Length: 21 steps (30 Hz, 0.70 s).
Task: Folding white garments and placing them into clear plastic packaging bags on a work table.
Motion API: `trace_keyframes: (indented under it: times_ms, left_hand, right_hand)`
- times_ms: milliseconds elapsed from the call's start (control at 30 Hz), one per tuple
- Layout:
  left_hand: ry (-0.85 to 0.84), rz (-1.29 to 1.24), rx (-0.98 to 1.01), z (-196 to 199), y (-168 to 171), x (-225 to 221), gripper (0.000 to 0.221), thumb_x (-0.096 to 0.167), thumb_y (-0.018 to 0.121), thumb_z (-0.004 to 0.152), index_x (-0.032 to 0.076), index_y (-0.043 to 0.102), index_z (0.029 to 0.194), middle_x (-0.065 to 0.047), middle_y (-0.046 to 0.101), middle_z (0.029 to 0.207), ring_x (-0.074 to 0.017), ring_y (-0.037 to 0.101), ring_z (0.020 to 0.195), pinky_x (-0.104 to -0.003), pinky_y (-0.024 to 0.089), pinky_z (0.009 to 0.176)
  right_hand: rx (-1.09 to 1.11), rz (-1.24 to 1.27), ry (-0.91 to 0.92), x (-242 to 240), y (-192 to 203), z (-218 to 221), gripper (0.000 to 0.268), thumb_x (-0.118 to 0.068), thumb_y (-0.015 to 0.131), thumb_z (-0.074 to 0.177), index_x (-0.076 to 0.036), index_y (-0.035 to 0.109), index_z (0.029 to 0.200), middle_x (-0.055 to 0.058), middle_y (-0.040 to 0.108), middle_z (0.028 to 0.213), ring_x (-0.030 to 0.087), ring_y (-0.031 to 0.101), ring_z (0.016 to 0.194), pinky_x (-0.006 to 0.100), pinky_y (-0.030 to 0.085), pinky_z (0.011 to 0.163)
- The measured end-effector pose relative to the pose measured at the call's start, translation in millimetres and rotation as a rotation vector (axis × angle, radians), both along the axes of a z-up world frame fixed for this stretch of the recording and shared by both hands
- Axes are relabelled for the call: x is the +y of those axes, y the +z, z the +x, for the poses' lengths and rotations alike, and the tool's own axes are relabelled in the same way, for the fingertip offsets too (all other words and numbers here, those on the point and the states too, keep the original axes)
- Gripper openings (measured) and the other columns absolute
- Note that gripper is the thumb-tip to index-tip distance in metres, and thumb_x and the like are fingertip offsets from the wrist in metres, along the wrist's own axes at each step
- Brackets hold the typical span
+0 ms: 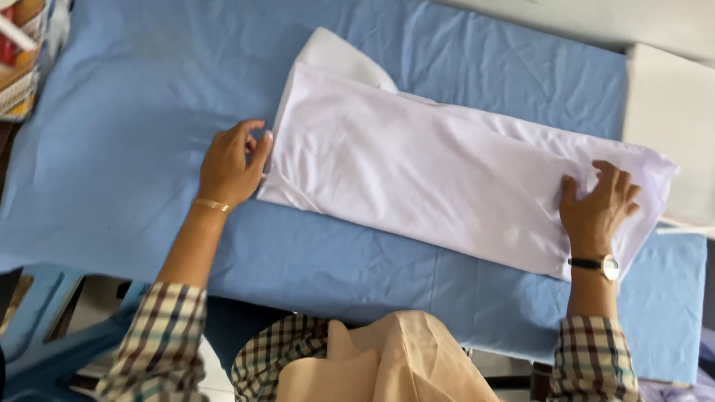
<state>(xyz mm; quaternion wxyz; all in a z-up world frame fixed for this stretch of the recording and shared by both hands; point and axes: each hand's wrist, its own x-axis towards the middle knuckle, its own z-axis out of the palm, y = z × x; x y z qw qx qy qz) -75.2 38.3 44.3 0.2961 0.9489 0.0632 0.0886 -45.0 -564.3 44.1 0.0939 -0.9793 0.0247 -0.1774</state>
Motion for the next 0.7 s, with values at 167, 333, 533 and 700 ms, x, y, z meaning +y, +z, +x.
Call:
trace_keyframes:
  times_ms: [167,333,533,700]
  left_hand:
    - [-0.146,0.406,-0.026,-86.6,-13.6,54.9,0.038,0.051,0.064,0.097,0.022,0.068,0.121,0.000,0.065,0.106,-0.0306,0.057,0.107,-0.048,0.045,0.087]
    - [-0.084,0.408,-0.086,-93.2,-29.1,63.5,0.021,0.036,0.068,0.098,0.025,0.067,0.116,0.003,0.063,0.092,-0.0249,0.063,0.104,-0.046,0.053,0.085]
    - [-0.004,0.174,-0.066,-73.3,-32.0,43.0,0.023,0.036,0.067,0.096,0.024,0.068,0.116,0.001,0.067,0.085,-0.0290,0.067,0.096,-0.049,0.053,0.080]
    - [0.074,-0.090,-0.081,-67.7,-13.4,32.8,0.009,0.022,0.070,0.097,0.025,0.069,0.106,-0.003,0.061,0.079,-0.0294,0.070,0.076,-0.043,0.058,0.067]
  right_hand:
    - [-0.240,0.071,0.370,89.9,7.5,17.8,0.027,-0.007,0.080,0.099,-0.004,0.065,0.122,0.011,0.070,0.120,0.037,0.065,0.114,0.052,0.029,0.115]
    - [-0.087,0.420,0.788,299.7,31.8,70.9,0.023,-0.010,0.082,0.090,-0.009,0.072,0.111,0.009,0.073,0.104,0.035,0.069,0.093,0.043,0.050,0.086]
    - [0.072,0.314,0.749,409.8,-24.7,158.9,0.050,-0.018,0.091,0.078,-0.007,0.067,0.121,0.010,0.064,0.101,0.037,0.072,0.093,0.049,0.059,0.082]
    - [0.051,0.455,0.701,405.0,-21.9,166.9,0.026,-0.022,0.094,0.076,-0.014,0.076,0.092,-0.001,0.062,0.077,0.027,0.067,0.072,0.042,0.054,0.068]
